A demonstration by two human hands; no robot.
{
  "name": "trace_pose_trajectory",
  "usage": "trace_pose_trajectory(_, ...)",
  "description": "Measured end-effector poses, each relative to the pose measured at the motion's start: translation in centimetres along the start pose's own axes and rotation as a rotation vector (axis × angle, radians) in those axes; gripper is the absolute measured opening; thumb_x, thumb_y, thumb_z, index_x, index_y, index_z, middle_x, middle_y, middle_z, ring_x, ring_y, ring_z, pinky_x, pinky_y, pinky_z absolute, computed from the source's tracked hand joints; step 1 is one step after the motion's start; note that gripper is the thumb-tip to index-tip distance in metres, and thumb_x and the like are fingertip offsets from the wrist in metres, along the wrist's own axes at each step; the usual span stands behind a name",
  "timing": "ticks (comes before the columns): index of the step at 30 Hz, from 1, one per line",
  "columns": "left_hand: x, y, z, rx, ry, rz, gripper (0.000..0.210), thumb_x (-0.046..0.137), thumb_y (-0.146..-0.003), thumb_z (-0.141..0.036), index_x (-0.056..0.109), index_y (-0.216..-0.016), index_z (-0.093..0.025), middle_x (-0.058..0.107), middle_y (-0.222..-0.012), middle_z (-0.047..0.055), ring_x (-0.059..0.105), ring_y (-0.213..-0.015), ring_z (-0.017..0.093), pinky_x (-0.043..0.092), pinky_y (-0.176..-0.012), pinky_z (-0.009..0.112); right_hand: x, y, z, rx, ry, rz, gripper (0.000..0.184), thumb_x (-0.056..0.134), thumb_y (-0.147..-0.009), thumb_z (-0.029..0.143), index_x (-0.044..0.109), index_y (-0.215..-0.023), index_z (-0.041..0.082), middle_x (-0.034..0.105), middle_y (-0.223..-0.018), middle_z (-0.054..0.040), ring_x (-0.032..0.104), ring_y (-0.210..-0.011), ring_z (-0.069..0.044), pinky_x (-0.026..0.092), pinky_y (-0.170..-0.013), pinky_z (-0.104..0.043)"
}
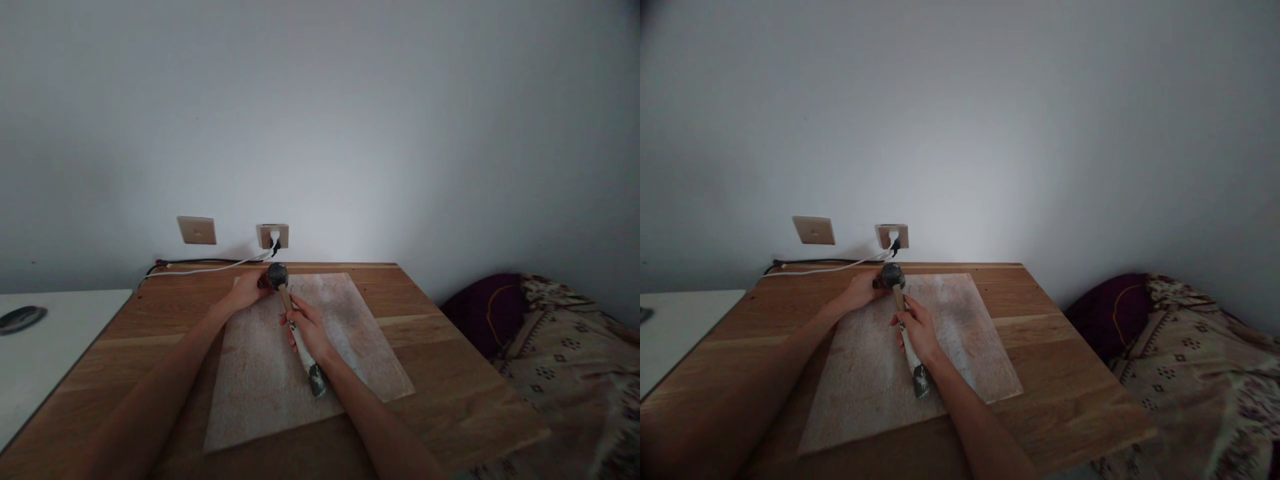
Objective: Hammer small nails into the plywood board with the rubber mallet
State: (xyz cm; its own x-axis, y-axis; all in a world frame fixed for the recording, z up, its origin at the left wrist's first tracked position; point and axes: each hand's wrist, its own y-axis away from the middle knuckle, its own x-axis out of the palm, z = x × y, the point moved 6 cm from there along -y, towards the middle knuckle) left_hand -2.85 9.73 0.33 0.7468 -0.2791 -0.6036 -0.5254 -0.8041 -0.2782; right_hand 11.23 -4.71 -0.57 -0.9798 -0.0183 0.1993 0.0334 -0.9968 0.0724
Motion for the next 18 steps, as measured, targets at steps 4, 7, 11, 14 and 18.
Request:
trace_pose_trajectory(4, 0.0, 0.0, 0.3, -0.005, -0.009, 0.001, 0.030, 0.074, -0.073, -0.031, 0.069, -0.098, -0.017, 0.076, -0.087, 0.007, 0.069, -0.077, 0.024, 0.055, -0.074, 0.034, -0.1, -0.1, 0.0, -0.015, 0.002, -0.003, 0.064, 0.061, -0.076, 0.035, 0.062, -0.137, 0.017, 0.072, -0.081, -0.0010, 0.050, -0.035, -0.009, 0.039, -0.028, -0.022)
trace_pose_trajectory(7, 0.2, 0.0, 0.4, 0.003, -0.018, 0.006, 0.029, 0.073, -0.072, -0.031, 0.069, -0.098, -0.018, 0.076, -0.088, 0.007, 0.070, -0.080, 0.024, 0.055, -0.077, 0.035, -0.2, -0.1, -0.1, -0.009, -0.007, 0.001, 0.062, 0.062, -0.075, 0.036, 0.064, -0.134, 0.018, 0.071, -0.080, -0.0005, 0.049, -0.036, -0.008, 0.039, -0.029, -0.021)
trace_pose_trajectory(11, -0.4, -0.1, 0.1, 0.020, -0.022, 0.052, 0.036, 0.068, -0.074, -0.031, 0.066, -0.107, -0.018, 0.076, -0.093, 0.008, 0.070, -0.082, 0.024, 0.055, -0.078, 0.036, -0.4, -0.1, 0.0, 0.010, -0.033, -0.031, 0.068, 0.064, -0.072, 0.037, 0.061, -0.137, 0.017, 0.071, -0.077, 0.0012, 0.049, -0.036, -0.008, 0.039, -0.028, -0.020)
trace_pose_trajectory(14, -1.7, -0.1, -1.0, 0.026, -0.055, 0.095, 0.032, 0.066, -0.071, -0.031, 0.065, -0.100, -0.018, 0.072, -0.089, 0.007, 0.068, -0.079, 0.024, 0.054, -0.073, 0.035, -0.9, 0.0, 0.4, -0.034, -0.078, -0.106, 0.066, 0.064, -0.074, 0.039, 0.060, -0.136, 0.017, 0.070, -0.077, 0.0016, 0.048, -0.037, -0.008, 0.037, -0.028, -0.020)
trace_pose_trajectory(18, -1.4, 0.6, -4.3, 0.092, -0.135, 0.297, 0.019, 0.068, -0.064, -0.023, 0.067, -0.082, -0.020, 0.068, -0.082, 0.002, 0.063, -0.074, 0.021, 0.049, -0.067, 0.030, -1.8, 0.1, 1.1, -0.082, -0.154, -0.197, 0.056, 0.065, -0.073, 0.041, 0.064, -0.124, 0.018, 0.066, -0.073, 0.0030, 0.046, -0.037, -0.008, 0.038, -0.028, -0.020)
